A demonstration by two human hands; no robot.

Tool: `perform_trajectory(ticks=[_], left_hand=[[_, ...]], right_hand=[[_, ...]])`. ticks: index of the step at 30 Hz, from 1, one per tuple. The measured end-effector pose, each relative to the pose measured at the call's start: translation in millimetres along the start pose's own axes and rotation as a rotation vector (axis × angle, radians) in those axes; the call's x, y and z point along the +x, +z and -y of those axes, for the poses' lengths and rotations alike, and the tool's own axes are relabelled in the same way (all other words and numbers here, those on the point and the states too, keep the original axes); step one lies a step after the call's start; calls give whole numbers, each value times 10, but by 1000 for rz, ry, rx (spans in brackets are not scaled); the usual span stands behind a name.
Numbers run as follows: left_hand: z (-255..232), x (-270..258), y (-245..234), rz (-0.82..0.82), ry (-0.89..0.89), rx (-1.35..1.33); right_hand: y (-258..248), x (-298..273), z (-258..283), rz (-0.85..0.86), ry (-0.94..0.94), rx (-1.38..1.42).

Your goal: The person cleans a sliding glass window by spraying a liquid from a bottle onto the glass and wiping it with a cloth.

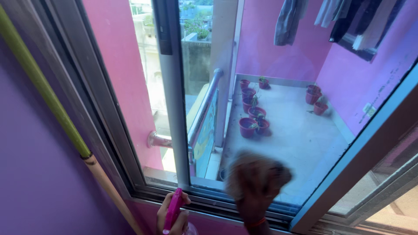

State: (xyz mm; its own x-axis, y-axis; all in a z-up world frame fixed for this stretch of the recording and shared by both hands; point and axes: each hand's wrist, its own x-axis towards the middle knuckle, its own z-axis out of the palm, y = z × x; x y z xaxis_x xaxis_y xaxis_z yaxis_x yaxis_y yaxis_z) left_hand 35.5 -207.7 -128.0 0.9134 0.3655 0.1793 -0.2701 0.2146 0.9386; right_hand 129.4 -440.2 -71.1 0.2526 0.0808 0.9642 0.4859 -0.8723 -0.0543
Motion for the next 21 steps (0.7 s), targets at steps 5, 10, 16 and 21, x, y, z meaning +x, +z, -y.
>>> perform_trajectory(ticks=[5,10,16,21], left_hand=[[-1,177,-209,34,65,24],[59,418,-598,46,-91,-72],[1018,817,-1209,55,455,104],[1545,1048,-1556,191,242,5]], right_hand=[[136,-399,329,125,-389,-51],[72,132,243,152,-201,-21],[144,456,777,-150,64,5],[427,-139,1197,100,-388,-15]])
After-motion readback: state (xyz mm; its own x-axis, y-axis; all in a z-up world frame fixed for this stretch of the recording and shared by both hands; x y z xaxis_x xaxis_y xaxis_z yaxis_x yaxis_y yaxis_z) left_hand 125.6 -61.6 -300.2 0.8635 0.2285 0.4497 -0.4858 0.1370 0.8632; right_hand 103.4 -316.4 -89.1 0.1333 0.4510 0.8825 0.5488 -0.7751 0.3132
